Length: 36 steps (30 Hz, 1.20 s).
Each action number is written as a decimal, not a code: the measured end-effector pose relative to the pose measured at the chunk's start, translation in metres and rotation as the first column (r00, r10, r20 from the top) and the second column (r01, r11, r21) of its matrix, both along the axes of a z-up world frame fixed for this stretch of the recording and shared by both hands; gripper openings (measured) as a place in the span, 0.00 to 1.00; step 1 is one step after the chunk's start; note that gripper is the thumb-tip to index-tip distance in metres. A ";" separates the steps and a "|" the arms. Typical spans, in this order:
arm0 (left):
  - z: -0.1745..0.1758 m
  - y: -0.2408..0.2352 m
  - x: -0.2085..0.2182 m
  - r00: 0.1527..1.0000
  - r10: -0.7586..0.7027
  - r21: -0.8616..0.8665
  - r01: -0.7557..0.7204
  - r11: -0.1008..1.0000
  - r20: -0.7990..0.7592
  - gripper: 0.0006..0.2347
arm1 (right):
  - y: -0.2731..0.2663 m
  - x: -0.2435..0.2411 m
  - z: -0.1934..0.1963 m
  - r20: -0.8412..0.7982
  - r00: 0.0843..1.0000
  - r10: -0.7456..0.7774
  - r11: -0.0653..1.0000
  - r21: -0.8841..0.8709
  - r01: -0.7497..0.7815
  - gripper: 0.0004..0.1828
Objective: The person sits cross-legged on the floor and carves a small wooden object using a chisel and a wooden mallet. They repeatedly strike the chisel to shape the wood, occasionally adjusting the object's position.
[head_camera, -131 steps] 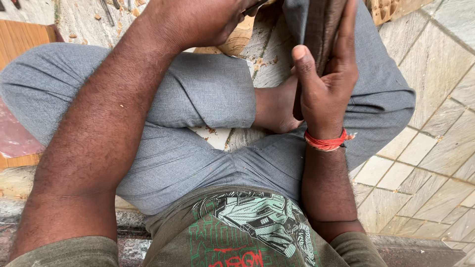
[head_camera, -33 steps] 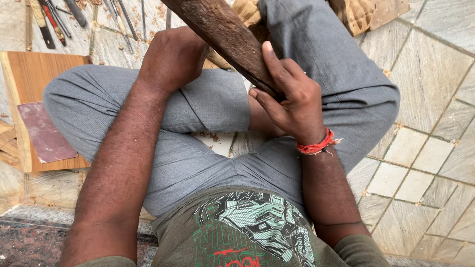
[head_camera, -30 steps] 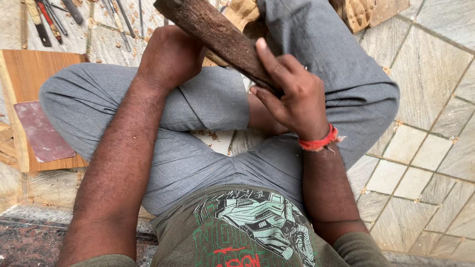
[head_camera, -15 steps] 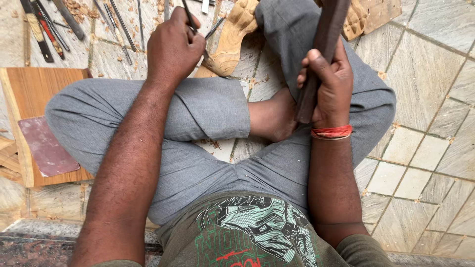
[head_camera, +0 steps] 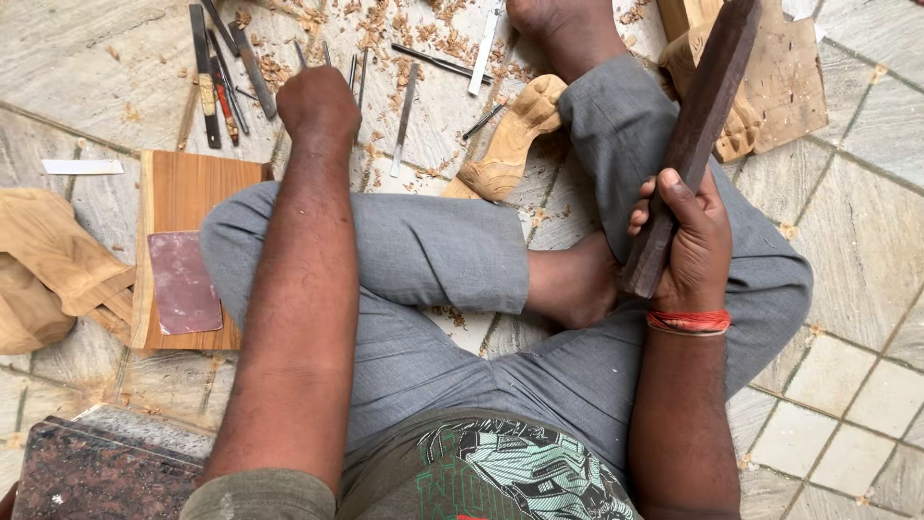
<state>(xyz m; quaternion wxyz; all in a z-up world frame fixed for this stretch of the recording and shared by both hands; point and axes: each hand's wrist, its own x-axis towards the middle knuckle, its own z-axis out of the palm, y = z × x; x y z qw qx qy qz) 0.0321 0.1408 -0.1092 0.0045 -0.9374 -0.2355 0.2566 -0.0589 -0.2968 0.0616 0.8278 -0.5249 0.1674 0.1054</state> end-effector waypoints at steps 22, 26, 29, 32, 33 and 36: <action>-0.006 -0.159 0.089 0.902 -0.009 -0.303 0.154 0.940 0.431 0.07 | 0.014 0.006 -0.002 -0.007 1.000 -0.030 0.997 -0.077 0.029 0.36; 0.008 -0.146 0.083 0.965 0.168 -0.494 -0.049 0.868 0.201 0.06 | 0.011 0.008 -0.004 0.000 1.000 -0.019 0.998 -0.057 0.019 0.33; 0.045 -0.118 0.054 0.948 0.301 -0.773 -0.112 0.624 0.106 0.11 | 0.009 0.011 -0.003 -0.023 1.000 -0.014 0.998 -0.053 0.013 0.30; 0.084 -0.105 0.030 0.930 0.368 -0.970 -0.100 0.222 -0.012 0.16 | 0.009 0.009 -0.001 -0.021 1.000 -0.022 0.998 -0.065 0.020 0.29; 0.093 -0.108 0.019 0.951 0.309 -0.976 -0.071 0.206 -0.004 0.13 | 0.011 0.007 0.000 -0.022 0.999 -0.023 0.997 -0.074 0.021 0.30; 0.113 -0.127 0.006 0.988 0.106 -0.974 0.091 0.207 0.114 0.09 | 0.018 0.008 0.004 -0.004 1.000 -0.009 0.987 -0.160 0.009 0.35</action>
